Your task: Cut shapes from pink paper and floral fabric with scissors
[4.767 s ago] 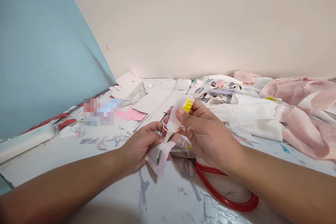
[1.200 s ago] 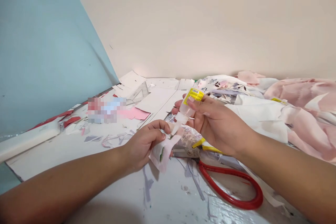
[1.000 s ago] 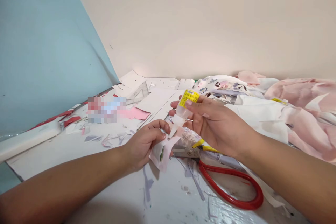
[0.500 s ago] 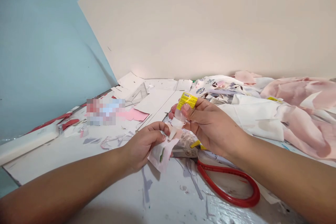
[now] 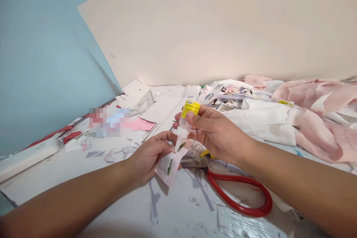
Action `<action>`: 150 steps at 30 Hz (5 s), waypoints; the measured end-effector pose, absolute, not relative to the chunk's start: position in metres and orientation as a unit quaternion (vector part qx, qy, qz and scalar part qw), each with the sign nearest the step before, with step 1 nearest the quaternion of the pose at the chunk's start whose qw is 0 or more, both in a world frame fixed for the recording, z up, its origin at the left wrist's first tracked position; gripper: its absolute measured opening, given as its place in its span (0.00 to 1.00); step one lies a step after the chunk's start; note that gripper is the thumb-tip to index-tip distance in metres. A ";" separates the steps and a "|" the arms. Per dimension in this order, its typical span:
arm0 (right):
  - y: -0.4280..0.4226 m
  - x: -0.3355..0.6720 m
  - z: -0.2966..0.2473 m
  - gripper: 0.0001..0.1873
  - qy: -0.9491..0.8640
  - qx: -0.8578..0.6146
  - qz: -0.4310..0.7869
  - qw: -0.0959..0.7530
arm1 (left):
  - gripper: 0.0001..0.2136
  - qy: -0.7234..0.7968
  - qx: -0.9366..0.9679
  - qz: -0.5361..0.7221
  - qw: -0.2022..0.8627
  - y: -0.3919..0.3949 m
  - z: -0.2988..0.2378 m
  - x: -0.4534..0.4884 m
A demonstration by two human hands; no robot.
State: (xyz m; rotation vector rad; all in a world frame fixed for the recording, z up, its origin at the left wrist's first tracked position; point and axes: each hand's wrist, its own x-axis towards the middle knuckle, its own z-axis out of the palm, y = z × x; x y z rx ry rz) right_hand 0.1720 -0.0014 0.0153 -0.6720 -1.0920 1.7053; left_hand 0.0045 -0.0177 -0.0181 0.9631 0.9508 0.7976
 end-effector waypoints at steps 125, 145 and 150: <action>-0.011 0.175 0.021 0.08 -0.567 -0.327 0.523 0.546 | 0.10 0.416 0.490 0.377 0.667 -0.027 -0.020 0.005; -0.033 0.172 0.017 0.16 -0.816 -0.243 0.202 0.485 | 0.09 0.390 0.484 0.428 0.656 -0.026 -0.022 0.005; -0.035 0.174 0.019 0.24 -0.875 -0.164 0.122 0.439 | 0.06 0.430 0.490 0.437 0.619 -0.023 -0.023 0.003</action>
